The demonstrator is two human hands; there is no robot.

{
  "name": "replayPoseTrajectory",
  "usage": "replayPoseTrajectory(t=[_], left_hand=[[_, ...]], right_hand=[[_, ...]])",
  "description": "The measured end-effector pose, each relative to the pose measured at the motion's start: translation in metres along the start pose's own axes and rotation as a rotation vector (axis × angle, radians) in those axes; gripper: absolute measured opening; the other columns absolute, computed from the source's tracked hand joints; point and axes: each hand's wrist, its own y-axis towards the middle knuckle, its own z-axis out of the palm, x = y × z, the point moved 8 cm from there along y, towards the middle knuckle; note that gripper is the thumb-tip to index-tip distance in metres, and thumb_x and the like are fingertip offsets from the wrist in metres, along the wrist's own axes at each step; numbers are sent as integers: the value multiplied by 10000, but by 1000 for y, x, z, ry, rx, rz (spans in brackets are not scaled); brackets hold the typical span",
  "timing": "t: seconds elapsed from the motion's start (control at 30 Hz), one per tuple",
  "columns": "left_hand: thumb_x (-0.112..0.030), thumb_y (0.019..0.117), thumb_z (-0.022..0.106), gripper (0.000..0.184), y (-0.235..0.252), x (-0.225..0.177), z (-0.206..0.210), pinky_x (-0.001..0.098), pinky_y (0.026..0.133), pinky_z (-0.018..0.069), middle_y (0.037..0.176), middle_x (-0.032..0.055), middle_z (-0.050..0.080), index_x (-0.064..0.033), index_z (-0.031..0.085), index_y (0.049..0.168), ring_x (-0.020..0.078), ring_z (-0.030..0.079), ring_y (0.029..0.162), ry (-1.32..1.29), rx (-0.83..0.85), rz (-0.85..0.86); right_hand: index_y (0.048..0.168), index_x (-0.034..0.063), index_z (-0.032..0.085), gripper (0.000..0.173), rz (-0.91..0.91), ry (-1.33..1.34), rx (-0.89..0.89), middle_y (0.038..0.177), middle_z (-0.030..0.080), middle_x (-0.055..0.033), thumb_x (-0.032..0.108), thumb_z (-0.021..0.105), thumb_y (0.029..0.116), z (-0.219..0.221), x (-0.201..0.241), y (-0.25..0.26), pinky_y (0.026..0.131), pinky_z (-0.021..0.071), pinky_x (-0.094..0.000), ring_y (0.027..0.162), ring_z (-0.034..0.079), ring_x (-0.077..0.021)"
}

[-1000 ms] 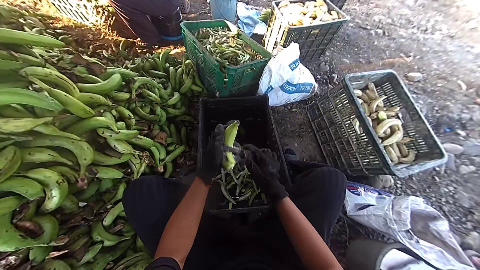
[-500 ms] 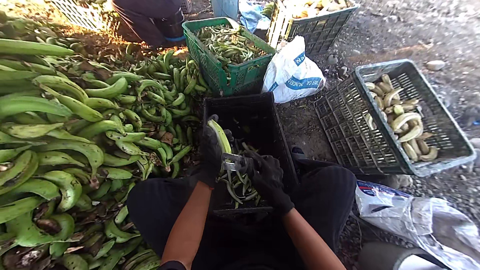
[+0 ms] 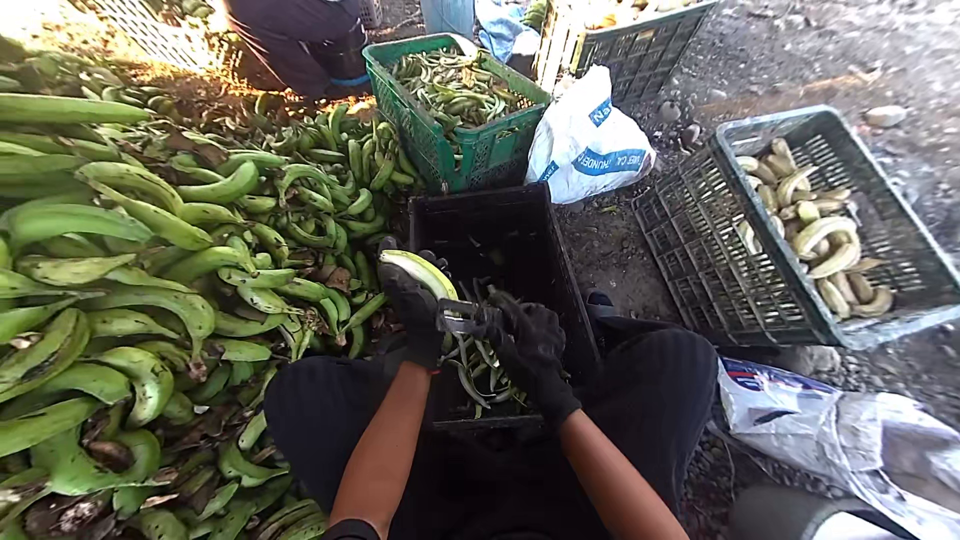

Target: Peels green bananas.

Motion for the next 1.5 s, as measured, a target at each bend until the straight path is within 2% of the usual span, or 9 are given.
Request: replayPoseTrajectory(t=[0.23, 0.37, 0.5, 0.67, 0.9, 1.03, 1.17, 1.37, 1.5], left_hand=[[-469, 1081, 332, 533, -46, 16, 48, 302, 872, 569, 1121, 26, 681, -100, 532, 1409, 71, 653, 963, 401, 671, -377], [-484, 1084, 235, 572, -17, 16, 19, 380, 933, 549, 1278, 51, 648, -134, 474, 1468, 142, 641, 1081, 226, 217, -186], [-575, 1070, 203, 575, -9, 21, -18, 412, 796, 574, 1083, 63, 635, -158, 458, 1373, 185, 650, 930, -101, -227, -157], [-580, 1072, 185, 588, -21, 14, 14, 390, 862, 568, 1240, 34, 670, -287, 400, 1534, 152, 668, 1013, 171, 174, -259], [-491, 1090, 151, 632, -20, 22, 37, 427, 1006, 506, 1406, 124, 581, -127, 411, 1537, 202, 596, 1210, 546, 480, -260], [-278, 1090, 285, 509, -51, 8, 66, 426, 977, 519, 1173, 219, 664, 64, 535, 1371, 225, 654, 1067, 792, 826, -157], [-569, 1070, 226, 623, -31, 21, 37, 328, 654, 571, 888, 49, 658, -100, 592, 1253, 120, 632, 724, 416, 353, -354], [-519, 1033, 389, 398, -38, 48, 7, 282, 618, 562, 827, 7, 634, -168, 574, 1068, 108, 637, 701, -274, 34, -684], [-527, 1045, 428, 469, -38, 29, 16, 329, 699, 576, 944, 43, 671, -122, 594, 1213, 131, 658, 789, 79, 132, -534]], right_hand=[[1293, 356, 676, 623, 197, 101, 117, 1206, 704, -104, 746, 320, 965, -6, -36, 67, 851, 479, -675, 1165, 622, -370], [1350, 245, 656, 612, 174, 105, 100, 1241, 651, -218, 680, 437, 980, -10, -21, 36, 896, 464, -685, 1178, 585, -448], [1340, 219, 704, 638, -48, 115, -123, 1241, 644, -294, 659, 513, 919, 7, 1, -10, 957, 401, -713, 1183, 560, -530], [1394, 333, 641, 595, 101, 55, 37, 1280, 661, -202, 684, 405, 976, -2, -7, 18, 919, 452, -669, 1209, 578, -455], [1440, 356, 599, 607, 92, -48, 18, 1308, 613, -254, 668, 529, 924, -17, -22, 26, 916, 416, -699, 1229, 536, -496], [1303, 291, 674, 608, 116, 103, 230, 1143, 712, -122, 704, 339, 1007, -15, -39, 47, 857, 480, -668, 1089, 649, -359], [1376, 268, 638, 579, 141, 99, 131, 1254, 663, -171, 647, 402, 1008, -17, -35, 37, 926, 462, -669, 1188, 597, -403], [1322, 232, 713, 572, -250, 25, -232, 1198, 661, -243, 591, 632, 884, -4, -5, -7, 974, 383, -708, 1164, 573, -496], [1366, 283, 674, 512, 34, 26, 14, 1218, 671, -238, 570, 485, 987, -4, -13, 11, 861, 458, -674, 1142, 599, -484]])
